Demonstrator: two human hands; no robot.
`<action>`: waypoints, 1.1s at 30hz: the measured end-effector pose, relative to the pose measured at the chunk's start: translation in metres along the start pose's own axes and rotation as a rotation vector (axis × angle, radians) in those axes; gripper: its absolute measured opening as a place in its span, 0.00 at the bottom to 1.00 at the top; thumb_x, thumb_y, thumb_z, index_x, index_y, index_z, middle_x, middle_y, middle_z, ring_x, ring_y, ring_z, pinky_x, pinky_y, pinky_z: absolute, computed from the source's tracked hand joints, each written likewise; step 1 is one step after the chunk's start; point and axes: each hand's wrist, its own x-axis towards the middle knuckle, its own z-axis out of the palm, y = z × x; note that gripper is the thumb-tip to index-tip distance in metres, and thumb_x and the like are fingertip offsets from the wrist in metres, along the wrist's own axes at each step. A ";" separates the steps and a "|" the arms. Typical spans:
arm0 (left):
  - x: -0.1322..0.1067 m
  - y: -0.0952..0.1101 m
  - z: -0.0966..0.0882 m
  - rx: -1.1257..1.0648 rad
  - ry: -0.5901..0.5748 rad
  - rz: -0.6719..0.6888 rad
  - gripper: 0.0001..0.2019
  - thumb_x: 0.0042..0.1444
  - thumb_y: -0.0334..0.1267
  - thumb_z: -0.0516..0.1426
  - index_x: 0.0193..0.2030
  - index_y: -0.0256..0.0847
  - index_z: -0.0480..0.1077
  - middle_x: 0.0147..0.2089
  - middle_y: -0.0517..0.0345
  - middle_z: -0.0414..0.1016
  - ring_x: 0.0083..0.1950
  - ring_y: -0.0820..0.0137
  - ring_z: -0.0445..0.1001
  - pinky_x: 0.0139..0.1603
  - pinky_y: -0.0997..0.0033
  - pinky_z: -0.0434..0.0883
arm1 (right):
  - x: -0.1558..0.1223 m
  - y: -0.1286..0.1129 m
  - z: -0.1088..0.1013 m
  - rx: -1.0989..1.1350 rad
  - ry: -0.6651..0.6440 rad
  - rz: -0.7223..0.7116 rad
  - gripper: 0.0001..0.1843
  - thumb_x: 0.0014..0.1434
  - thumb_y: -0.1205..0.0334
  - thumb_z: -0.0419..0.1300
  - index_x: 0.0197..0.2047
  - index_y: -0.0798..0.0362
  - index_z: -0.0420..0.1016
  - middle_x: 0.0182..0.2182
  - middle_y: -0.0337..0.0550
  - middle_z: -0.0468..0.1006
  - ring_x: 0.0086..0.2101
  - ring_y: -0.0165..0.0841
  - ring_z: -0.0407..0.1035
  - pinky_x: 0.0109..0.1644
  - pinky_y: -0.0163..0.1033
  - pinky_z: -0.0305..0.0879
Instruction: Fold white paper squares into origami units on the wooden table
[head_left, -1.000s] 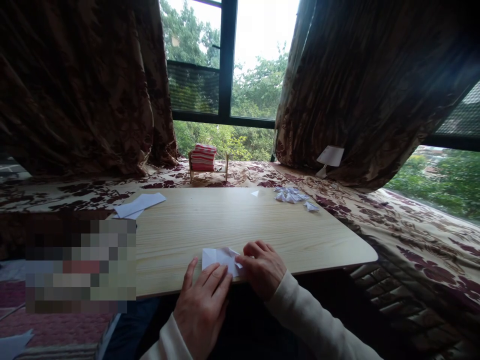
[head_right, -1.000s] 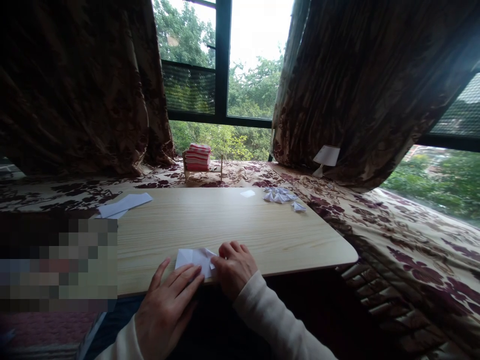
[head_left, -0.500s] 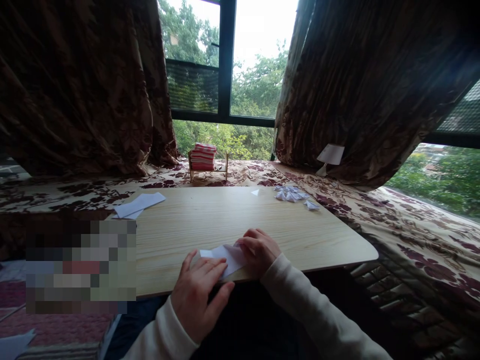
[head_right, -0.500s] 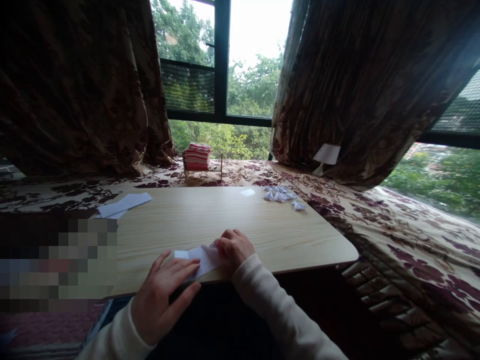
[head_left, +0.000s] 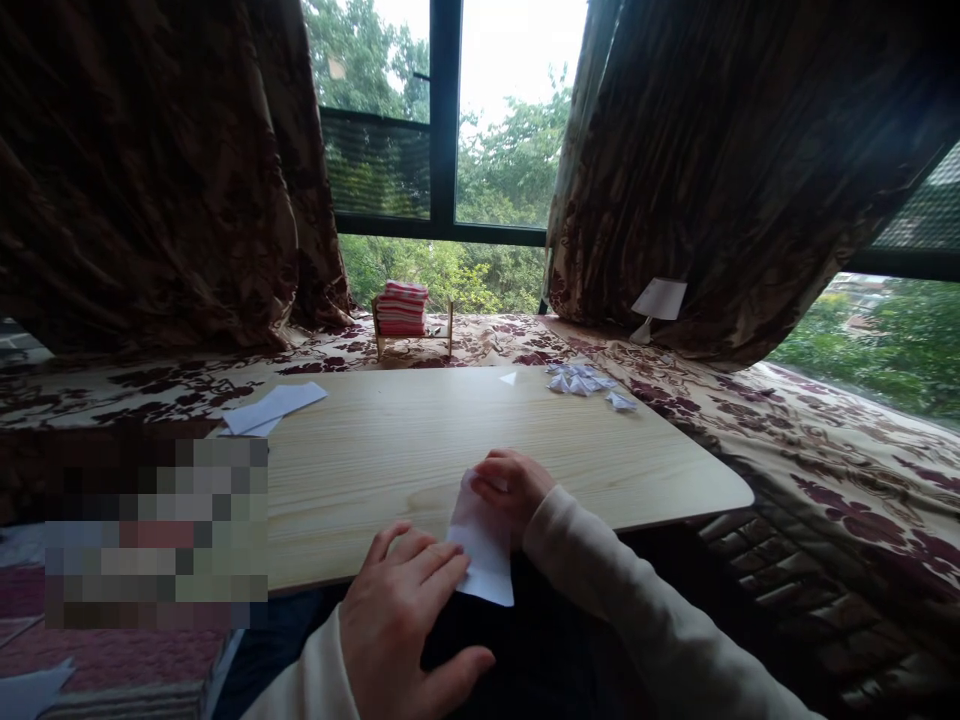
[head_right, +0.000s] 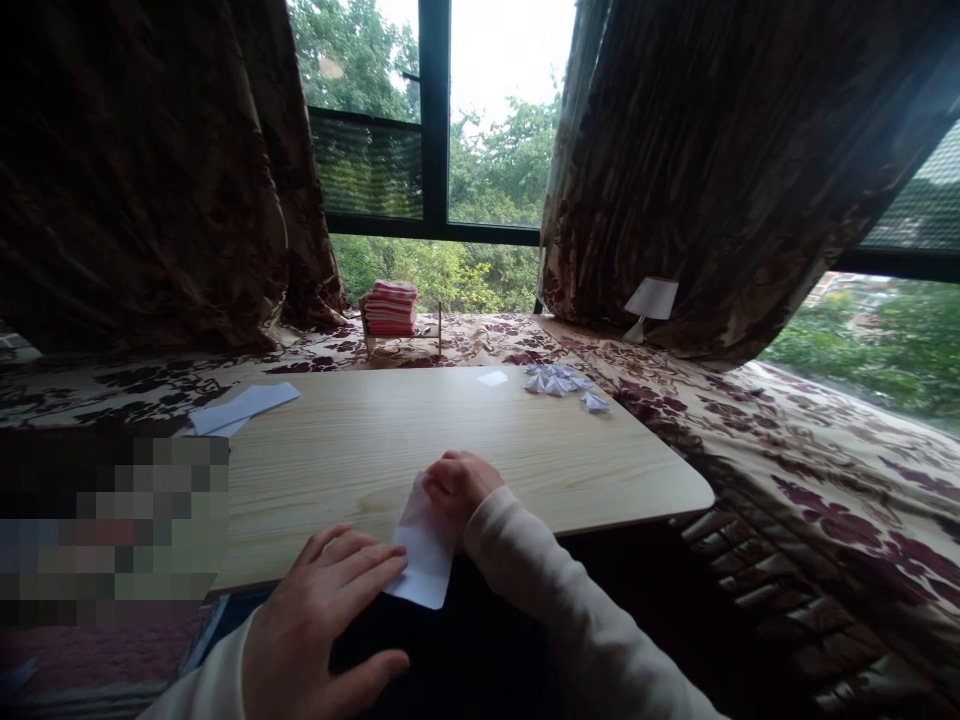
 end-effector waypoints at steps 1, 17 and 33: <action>-0.001 -0.002 0.000 0.001 -0.012 0.020 0.22 0.40 0.47 0.59 0.43 0.40 0.69 0.44 0.53 0.73 0.47 0.60 0.66 0.57 0.53 0.49 | 0.000 0.001 0.001 0.012 -0.010 0.000 0.06 0.51 0.67 0.57 0.27 0.54 0.75 0.25 0.40 0.71 0.29 0.30 0.66 0.33 0.33 0.60; -0.004 -0.028 0.014 0.096 -0.038 0.098 0.21 0.43 0.36 0.56 0.48 0.44 0.66 0.53 0.54 0.68 0.54 0.58 0.60 0.58 0.46 0.44 | -0.026 -0.019 -0.019 -0.295 0.148 -0.401 0.06 0.54 0.69 0.55 0.31 0.52 0.73 0.29 0.41 0.73 0.35 0.33 0.60 0.38 0.39 0.53; -0.005 -0.029 0.015 0.092 -0.030 0.100 0.22 0.43 0.34 0.56 0.49 0.45 0.66 0.52 0.53 0.68 0.54 0.58 0.60 0.58 0.46 0.45 | -0.038 -0.014 -0.012 -0.352 0.148 -0.419 0.03 0.55 0.67 0.57 0.30 0.52 0.72 0.30 0.38 0.74 0.35 0.33 0.60 0.37 0.39 0.51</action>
